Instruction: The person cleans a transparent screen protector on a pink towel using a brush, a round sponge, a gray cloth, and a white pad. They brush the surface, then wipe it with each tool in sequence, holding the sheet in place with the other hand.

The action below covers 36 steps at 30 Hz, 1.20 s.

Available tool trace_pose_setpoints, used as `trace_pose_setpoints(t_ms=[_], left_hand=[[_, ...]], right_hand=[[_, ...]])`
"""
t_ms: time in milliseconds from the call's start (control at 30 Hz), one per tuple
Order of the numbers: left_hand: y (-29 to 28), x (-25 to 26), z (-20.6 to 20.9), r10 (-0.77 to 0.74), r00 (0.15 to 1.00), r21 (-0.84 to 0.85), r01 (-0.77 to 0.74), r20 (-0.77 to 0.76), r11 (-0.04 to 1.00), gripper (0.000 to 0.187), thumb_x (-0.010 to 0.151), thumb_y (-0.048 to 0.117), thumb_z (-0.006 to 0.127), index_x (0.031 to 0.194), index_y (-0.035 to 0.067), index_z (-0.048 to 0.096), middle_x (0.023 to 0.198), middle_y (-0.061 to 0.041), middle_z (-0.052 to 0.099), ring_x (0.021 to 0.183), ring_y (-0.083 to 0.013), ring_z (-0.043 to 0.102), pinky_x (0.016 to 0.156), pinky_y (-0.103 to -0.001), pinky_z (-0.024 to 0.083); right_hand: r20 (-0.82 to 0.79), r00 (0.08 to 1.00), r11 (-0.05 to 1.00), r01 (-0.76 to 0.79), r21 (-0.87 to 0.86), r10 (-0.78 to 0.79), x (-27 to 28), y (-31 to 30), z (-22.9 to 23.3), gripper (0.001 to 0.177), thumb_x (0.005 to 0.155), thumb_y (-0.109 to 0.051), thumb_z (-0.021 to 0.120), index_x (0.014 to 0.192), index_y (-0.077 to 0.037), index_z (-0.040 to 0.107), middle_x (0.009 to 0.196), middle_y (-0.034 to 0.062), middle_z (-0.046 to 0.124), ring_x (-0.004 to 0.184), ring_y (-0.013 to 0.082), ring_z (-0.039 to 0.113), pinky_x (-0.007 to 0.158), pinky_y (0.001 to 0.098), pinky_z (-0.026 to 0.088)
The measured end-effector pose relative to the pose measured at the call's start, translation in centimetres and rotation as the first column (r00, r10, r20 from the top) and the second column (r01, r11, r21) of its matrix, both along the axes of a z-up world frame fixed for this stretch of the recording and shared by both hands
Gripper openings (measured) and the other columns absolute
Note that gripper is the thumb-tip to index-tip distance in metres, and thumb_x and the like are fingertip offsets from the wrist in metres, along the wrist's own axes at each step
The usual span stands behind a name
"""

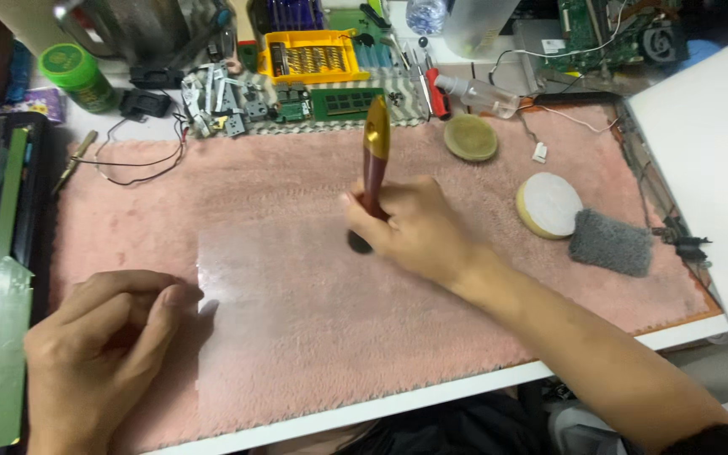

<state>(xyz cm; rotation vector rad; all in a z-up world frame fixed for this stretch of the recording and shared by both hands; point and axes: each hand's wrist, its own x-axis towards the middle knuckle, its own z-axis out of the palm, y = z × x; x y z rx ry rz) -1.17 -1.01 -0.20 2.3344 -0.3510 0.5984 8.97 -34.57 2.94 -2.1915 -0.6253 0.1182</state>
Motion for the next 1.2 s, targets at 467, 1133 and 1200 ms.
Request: trace_pose_setpoints(t_ms=[467, 1133, 1200], left_hand=[[-0.4, 0.6, 0.7, -0.043, 0.998, 0.007, 0.043, 0.052, 0.999, 0.038, 0.106, 0.003, 0.083, 0.070, 0.003, 0.070, 0.100, -0.008, 0.083, 0.086, -0.0165, 0.075, 0.080, -0.029, 0.055], [-8.1, 15.8, 1.4, -0.426, 0.888, 0.183, 0.453, -0.172, 0.872, 0.019, 0.095, 0.022, 0.086, 0.112, 0.013, 0.089, 0.114, -0.017, 0.082, 0.109, -0.0485, 0.078, 0.093, -0.057, 0.064], [-7.6, 16.8, 0.6, -0.392, 0.904, 0.219, 0.423, -0.172, 0.879, 0.014, 0.092, 0.022, 0.089, 0.104, 0.014, 0.090, 0.110, -0.014, 0.084, 0.107, -0.0429, 0.080, 0.096, -0.052, 0.064]], right_hand=[[0.013, 1.000, 0.993, 0.024, 0.114, -0.025, 1.6, 0.5, -1.4, 0.048, 0.121, -0.025, 0.060, 0.076, -0.013, 0.060, 0.065, 0.0020, 0.060, 0.051, 0.0144, 0.054, 0.054, 0.0273, 0.052], [0.069, 0.916, 0.918, 0.397, -0.012, -0.396, 0.2, -1.5, -1.4, 0.049, 0.113, -0.038, 0.070, 0.076, -0.006, 0.075, 0.068, 0.0184, 0.078, 0.074, 0.0370, 0.084, 0.068, 0.0422, 0.064], [0.048, 0.949, 0.946, 0.304, 0.112, -0.311, -0.2, -1.7, -0.7, 0.039, 0.111, -0.031, 0.071, 0.080, -0.007, 0.075, 0.068, 0.0152, 0.076, 0.072, 0.0259, 0.081, 0.072, 0.0380, 0.066]])
